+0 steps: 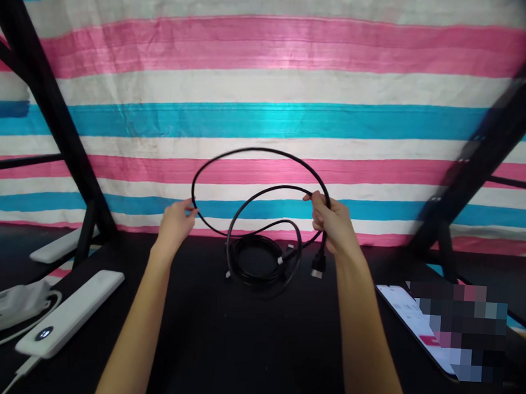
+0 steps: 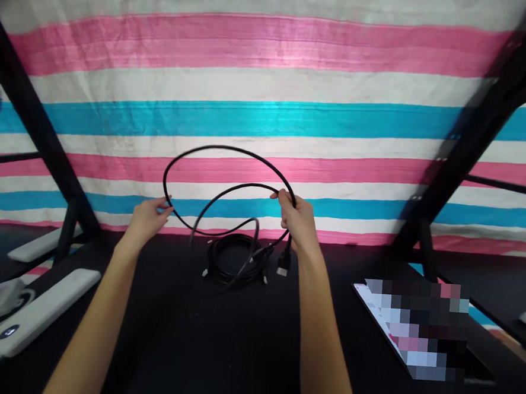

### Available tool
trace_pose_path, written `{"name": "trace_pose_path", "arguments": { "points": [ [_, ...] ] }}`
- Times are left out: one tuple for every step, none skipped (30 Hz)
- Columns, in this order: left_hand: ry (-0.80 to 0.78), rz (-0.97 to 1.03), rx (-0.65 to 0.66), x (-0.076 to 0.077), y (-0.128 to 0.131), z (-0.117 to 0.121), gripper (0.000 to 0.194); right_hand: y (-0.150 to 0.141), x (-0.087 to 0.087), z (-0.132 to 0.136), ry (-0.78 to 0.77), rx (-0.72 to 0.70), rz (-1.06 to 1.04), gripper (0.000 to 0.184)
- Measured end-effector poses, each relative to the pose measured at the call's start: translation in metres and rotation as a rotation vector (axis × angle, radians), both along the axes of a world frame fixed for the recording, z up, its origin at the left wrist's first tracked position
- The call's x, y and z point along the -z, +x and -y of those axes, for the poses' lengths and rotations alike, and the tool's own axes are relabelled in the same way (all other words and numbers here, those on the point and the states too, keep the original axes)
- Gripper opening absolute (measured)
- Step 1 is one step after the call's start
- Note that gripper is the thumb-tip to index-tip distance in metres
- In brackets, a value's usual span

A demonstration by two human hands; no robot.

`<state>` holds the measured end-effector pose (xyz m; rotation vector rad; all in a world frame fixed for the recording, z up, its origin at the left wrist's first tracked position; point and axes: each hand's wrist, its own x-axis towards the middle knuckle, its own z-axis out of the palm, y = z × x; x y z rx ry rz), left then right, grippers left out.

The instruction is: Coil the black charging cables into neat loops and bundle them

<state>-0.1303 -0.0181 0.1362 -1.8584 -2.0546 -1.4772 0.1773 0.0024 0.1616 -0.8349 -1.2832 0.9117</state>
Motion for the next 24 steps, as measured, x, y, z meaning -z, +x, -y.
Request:
{"name": "trace_pose_path", "arguments": {
  "points": [
    [0.056,-0.007,0.07,-0.002,0.01,0.0,0.038,-0.003,0.001,-0.001,-0.004,0.003,-0.018,0.036],
    [0.147,-0.006,0.157,-0.004,0.022,0.0,0.044,-0.005,0.003,-0.003,-0.009,0.004,-0.034,0.035],
    [0.253,0.006,0.226,-0.006,0.034,0.001,0.05,-0.006,0.005,-0.006,-0.015,0.0,-0.043,0.035],
    [0.339,0.02,0.259,-0.007,0.046,0.003,0.053,-0.007,0.007,-0.008,-0.021,-0.012,-0.049,0.035],
    [0.403,0.039,0.268,-0.006,0.057,0.004,0.054,-0.007,0.008,-0.009,-0.026,-0.029,-0.053,0.034],
    [0.423,0.076,0.295,-0.005,0.067,0.006,0.054,-0.008,0.009,-0.01,-0.03,-0.044,-0.058,0.034],
    [0.374,0.124,0.371,-0.003,0.076,0.007,0.054,-0.007,0.009,-0.01,-0.031,-0.054,-0.066,0.033],
    [0.264,0.174,0.477,0.0,0.083,0.009,0.052,-0.007,0.008,-0.009,-0.032,-0.057,-0.071,0.033],
    [0.116,0.226,0.597,0.002,0.088,0.01,0.05,-0.007,0.006,-0.007,-0.028,-0.051,-0.073,0.033],
    [-0.038,0.272,0.702,0.005,0.092,0.011,0.05,-0.007,0.005,-0.004,-0.022,-0.041,-0.068,0.032],
    [-0.16,0.316,0.772,0.007,0.096,0.012,0.05,-0.008,0.003,-0.001,-0.014,-0.029,-0.054,0.031],
    [-0.228,0.365,0.803,0.009,0.099,0.012,0.052,-0.009,0.001,0.002,-0.005,-0.017,-0.04,0.03],
    [-0.236,0.42,0.803,0.01,0.102,0.013,0.055,-0.01,-0.001,0.006,0.006,-0.009,-0.03,0.03],
    [-0.208,0.475,0.793,0.009,0.105,0.014,0.057,-0.012,-0.003,0.008,0.017,-0.005,-0.026,0.03],
    [-0.172,0.528,0.789,0.008,0.107,0.015,0.057,-0.013,-0.004,0.011,0.027,-0.003,-0.025,0.03],
    [-0.154,0.576,0.798,0.005,0.107,0.016,0.052,-0.014,-0.005,0.013,0.034,-0.008,-0.018,0.031],
    [-0.154,0.622,0.811,0.002,0.106,0.017,0.045,-0.015,-0.006,0.015,0.038,-0.022,-0.004,0.033],
    [-0.158,0.669,0.82,-0.001,0.103,0.018,0.04,-0.015,-0.007,0.017,0.033,-0.049,0.022,0.034],
    [-0.156,0.718,0.818,-0.005,0.097,0.019,0.04,-0.015,-0.008,0.019,0.02,-0.089,0.057,0.035],
    [-0.141,0.769,0.802,-0.009,0.091,0.02,0.042,-0.014,-0.009,0.021,0.003,-0.14,0.101,0.036],
    [-0.114,0.821,0.775,-0.013,0.084,0.021,0.043,-0.014,-0.01,0.024,-0.008,-0.192,0.151,0.036],
    [-0.083,0.868,0.75,-0.017,0.076,0.023,0.042,-0.013,-0.011,0.026,-0.004,-0.24,0.211,0.036],
    [-0.063,0.91,0.734,-0.02,0.07,0.024,0.041,-0.012,-0.012,0.029,0.016,-0.276,0.277,0.034],
    [-0.065,0.946,0.733,-0.022,0.064,0.025,0.041,-0.011,-0.013,0.032,0.048,-0.305,0.349,0.034]
  ]
}}
